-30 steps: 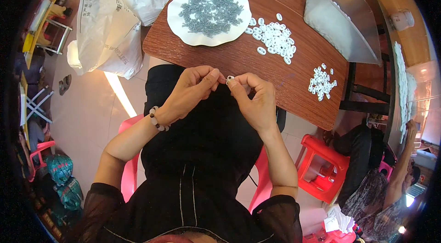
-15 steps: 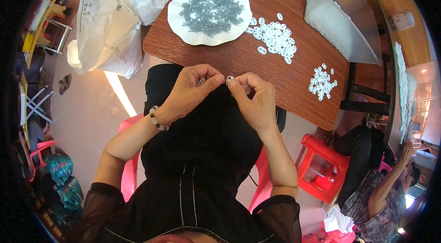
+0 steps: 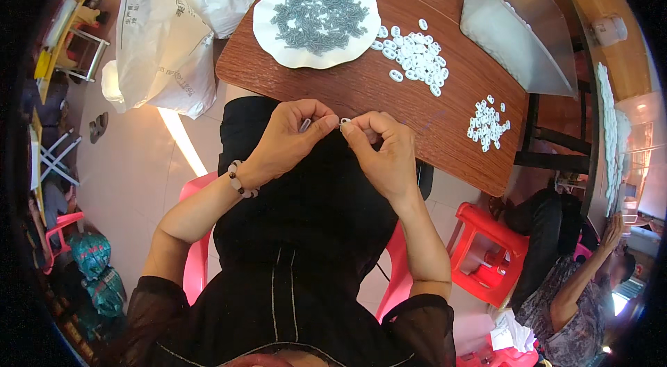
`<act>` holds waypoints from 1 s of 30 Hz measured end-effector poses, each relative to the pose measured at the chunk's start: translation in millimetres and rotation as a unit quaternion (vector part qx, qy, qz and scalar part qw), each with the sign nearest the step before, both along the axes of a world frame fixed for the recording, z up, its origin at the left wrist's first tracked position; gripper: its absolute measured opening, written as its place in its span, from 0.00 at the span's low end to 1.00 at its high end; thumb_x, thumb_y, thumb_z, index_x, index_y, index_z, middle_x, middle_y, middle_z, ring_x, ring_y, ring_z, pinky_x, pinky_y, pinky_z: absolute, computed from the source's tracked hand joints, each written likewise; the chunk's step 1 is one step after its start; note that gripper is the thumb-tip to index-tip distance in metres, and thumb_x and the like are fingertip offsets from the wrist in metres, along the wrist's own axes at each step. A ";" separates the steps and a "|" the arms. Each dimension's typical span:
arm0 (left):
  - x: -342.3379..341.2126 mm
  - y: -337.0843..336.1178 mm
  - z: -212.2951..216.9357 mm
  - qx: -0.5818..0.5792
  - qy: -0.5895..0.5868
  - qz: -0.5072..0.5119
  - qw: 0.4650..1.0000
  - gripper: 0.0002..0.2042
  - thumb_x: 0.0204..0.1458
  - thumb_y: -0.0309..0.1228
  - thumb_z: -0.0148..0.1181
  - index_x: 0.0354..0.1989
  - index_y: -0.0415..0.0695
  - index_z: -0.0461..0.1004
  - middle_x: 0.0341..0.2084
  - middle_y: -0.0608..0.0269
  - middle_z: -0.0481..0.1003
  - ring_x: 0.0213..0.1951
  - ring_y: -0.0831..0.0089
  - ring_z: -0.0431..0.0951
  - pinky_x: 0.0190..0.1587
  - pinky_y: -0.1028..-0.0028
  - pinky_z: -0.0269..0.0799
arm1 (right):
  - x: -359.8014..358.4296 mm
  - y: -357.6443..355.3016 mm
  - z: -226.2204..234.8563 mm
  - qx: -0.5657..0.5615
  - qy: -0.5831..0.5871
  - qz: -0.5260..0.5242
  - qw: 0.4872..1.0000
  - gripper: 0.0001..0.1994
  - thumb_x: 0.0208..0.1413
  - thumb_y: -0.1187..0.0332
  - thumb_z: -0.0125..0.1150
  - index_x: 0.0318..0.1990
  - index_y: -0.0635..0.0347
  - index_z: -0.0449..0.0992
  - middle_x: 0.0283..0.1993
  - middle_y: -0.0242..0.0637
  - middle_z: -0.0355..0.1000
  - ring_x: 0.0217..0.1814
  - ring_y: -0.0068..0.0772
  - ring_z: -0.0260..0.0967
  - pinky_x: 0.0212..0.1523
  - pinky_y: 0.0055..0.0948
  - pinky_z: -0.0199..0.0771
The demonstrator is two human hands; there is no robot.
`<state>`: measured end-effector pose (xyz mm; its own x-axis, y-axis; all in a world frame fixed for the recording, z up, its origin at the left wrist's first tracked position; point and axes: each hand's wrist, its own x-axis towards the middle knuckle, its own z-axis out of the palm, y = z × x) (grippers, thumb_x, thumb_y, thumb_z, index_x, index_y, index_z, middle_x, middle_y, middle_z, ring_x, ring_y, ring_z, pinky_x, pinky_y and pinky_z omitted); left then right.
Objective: Assembling small white plastic components by manually inserting grey circular inserts into them.
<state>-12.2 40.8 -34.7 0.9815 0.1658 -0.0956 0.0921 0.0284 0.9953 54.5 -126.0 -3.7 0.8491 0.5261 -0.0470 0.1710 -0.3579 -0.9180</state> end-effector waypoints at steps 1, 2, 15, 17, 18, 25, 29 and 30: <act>0.3 -0.5 0.1 -0.002 -0.002 0.001 1.000 0.08 0.57 0.29 0.60 0.32 0.35 0.76 0.25 0.73 0.73 0.29 0.89 0.66 0.31 0.83 0.63 | 0.3 -0.3 -0.7 0.004 0.000 0.000 1.000 0.07 0.53 0.69 0.64 0.30 0.66 0.78 0.23 0.34 0.72 0.25 0.19 0.68 0.29 0.21 0.66; 0.7 -1.3 -0.9 -0.002 -0.002 0.001 1.000 0.08 0.57 0.29 0.60 0.32 0.35 0.76 0.25 0.73 0.73 0.29 0.89 0.66 0.31 0.83 0.63 | 0.2 -0.1 -0.5 0.004 0.000 0.000 1.000 0.07 0.53 0.69 0.64 0.30 0.66 0.78 0.23 0.34 0.72 0.25 0.19 0.68 0.29 0.21 0.66; -2.0 5.0 7.9 -0.212 0.060 -0.024 0.975 0.16 0.63 0.40 0.50 0.41 0.37 0.74 0.32 0.67 0.75 0.30 0.82 0.70 0.33 0.82 0.65 | 4.7 -3.0 -2.0 0.057 0.019 -0.006 0.998 0.08 0.56 0.68 0.62 0.30 0.64 0.78 0.21 0.25 0.71 0.24 0.12 0.62 0.27 0.17 0.60; -2.9 6.3 11.3 -0.308 0.080 -0.034 0.947 0.19 0.64 0.42 0.46 0.45 0.37 0.73 0.36 0.63 0.75 0.32 0.79 0.72 0.36 0.80 0.67 | 4.4 -3.0 -1.3 0.068 0.026 -0.009 0.997 0.08 0.57 0.68 0.61 0.30 0.64 0.78 0.22 0.24 0.71 0.24 0.11 0.61 0.27 0.16 0.60; -4.7 5.6 17.7 -0.381 0.082 -0.037 0.920 0.20 0.64 0.41 0.43 0.50 0.35 0.70 0.40 0.60 0.75 0.38 0.75 0.73 0.42 0.77 0.68 | 3.3 -2.4 0.2 0.103 0.048 -0.021 0.993 0.08 0.58 0.68 0.61 0.31 0.64 0.78 0.23 0.24 0.71 0.25 0.10 0.61 0.28 0.15 0.59; -9.1 -3.8 27.8 -0.542 0.078 -0.037 0.836 0.20 0.60 0.32 0.46 0.57 0.30 0.61 0.48 0.52 0.70 0.53 0.66 0.71 0.62 0.66 0.64 | -2.1 0.4 5.8 0.168 0.032 -0.071 0.983 0.05 0.58 0.72 0.60 0.33 0.64 0.77 0.27 0.24 0.71 0.27 0.09 0.61 0.29 0.14 0.59; -6.2 -5.8 16.7 -0.537 0.060 -0.090 0.837 0.20 0.60 0.27 0.44 0.59 0.30 0.60 0.54 0.52 0.69 0.57 0.68 0.69 0.64 0.67 0.61 | -10.2 8.7 -3.3 0.112 -0.120 -0.063 0.984 0.01 0.55 0.76 0.62 0.34 0.64 0.77 0.27 0.31 0.72 0.27 0.20 0.64 0.29 0.22 0.64; -6.1 -7.0 16.3 -0.520 0.067 -0.088 0.847 0.20 0.60 0.25 0.46 0.59 0.31 0.60 0.54 0.52 0.68 0.57 0.69 0.69 0.64 0.68 0.61 | -10.0 8.3 -5.1 0.112 -0.120 -0.064 0.984 0.01 0.55 0.76 0.62 0.34 0.64 0.77 0.27 0.31 0.72 0.27 0.20 0.64 0.29 0.22 0.64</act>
<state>-18.3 33.8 -18.3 0.9514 -0.2234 -0.2121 0.2954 0.8572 0.4219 44.5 -117.7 -8.8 0.8816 0.3884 0.2683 0.3597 -0.1847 -0.9146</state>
